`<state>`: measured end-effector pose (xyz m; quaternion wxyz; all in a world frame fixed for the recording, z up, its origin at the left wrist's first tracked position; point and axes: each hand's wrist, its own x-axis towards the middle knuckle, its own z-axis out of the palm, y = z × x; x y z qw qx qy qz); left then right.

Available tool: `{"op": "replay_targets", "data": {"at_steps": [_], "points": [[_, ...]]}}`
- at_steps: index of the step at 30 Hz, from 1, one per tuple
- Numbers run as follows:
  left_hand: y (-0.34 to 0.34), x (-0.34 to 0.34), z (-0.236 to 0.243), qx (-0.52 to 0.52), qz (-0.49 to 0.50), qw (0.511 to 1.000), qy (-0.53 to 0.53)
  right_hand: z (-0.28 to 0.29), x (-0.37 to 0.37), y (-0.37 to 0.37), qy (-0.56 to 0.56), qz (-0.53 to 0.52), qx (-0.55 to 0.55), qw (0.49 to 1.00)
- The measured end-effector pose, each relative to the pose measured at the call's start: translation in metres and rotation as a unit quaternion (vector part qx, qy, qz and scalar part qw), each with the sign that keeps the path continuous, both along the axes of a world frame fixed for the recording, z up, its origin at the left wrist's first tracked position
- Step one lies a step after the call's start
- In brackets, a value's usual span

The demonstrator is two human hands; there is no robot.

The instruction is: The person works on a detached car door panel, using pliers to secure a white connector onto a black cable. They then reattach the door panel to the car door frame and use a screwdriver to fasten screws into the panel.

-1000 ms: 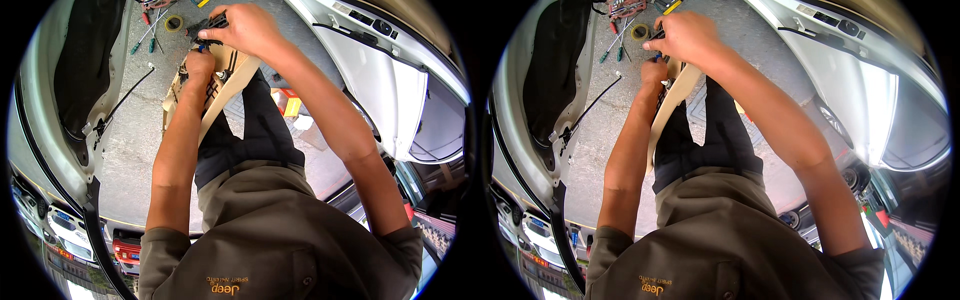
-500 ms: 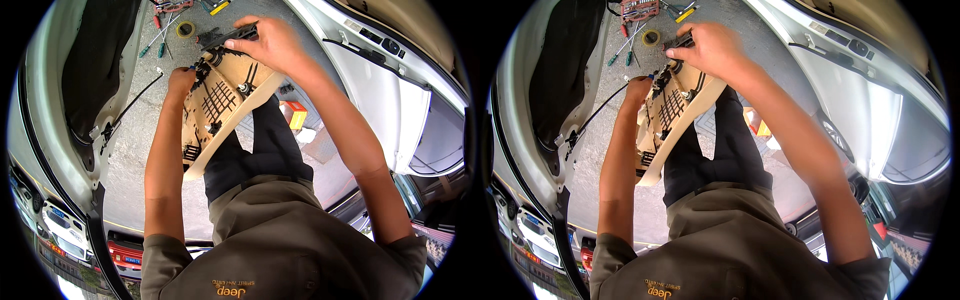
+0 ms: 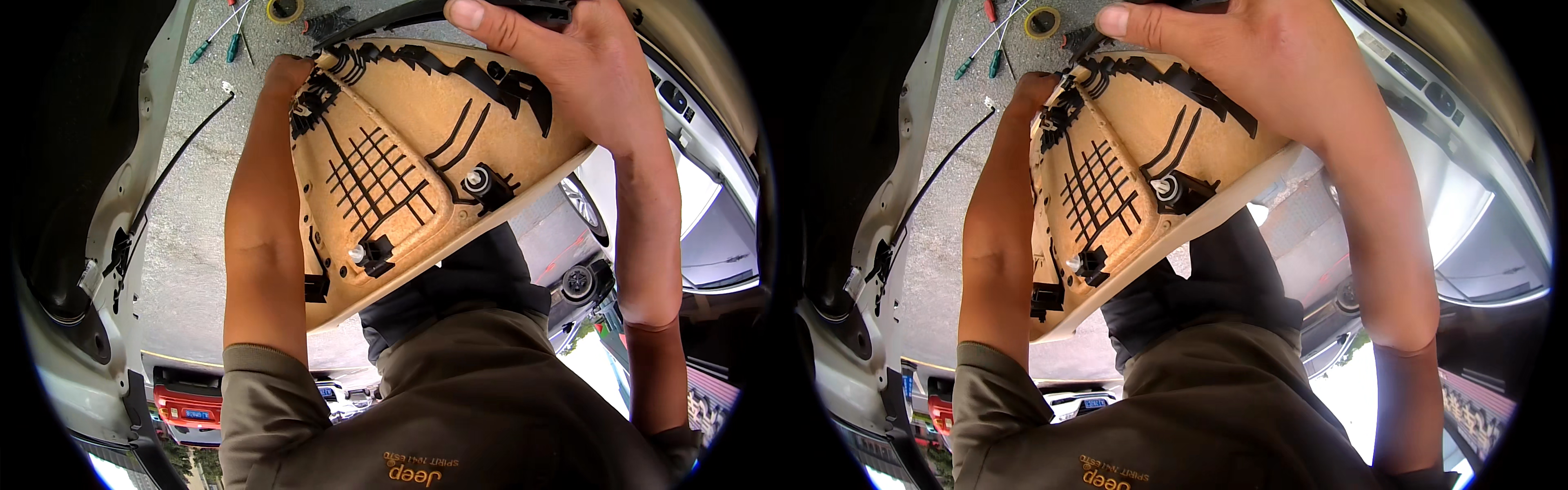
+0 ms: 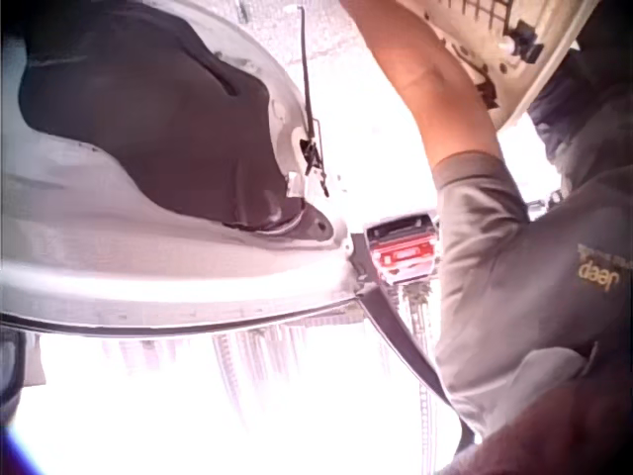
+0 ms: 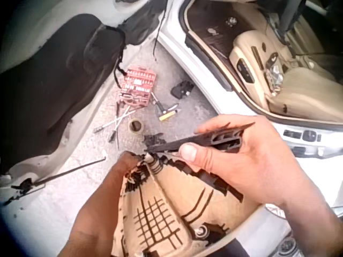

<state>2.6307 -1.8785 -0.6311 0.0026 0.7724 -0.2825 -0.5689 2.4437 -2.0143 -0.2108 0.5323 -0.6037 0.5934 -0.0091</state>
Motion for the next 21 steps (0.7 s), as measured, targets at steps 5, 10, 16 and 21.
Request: {"op": "replay_targets", "data": {"at_steps": [5,10,16,21], "points": [[-0.017,-0.001,-0.001,0.052,0.001,0.997,0.058,-0.003,-0.002,-0.001,-0.034,0.023,-0.057,0.998],[-0.018,-0.001,-0.017,0.027,-0.031,0.998,0.036,-0.016,-0.006,0.007,-0.065,0.049,-0.109,0.991],[-0.021,-0.005,-0.023,0.017,-0.019,0.999,0.039,-0.017,-0.009,0.007,-0.068,0.044,-0.091,0.993],[-0.026,0.000,-0.029,-0.011,-0.044,0.997,0.063,-0.016,-0.009,0.009,-0.067,0.044,-0.088,0.993]]}}
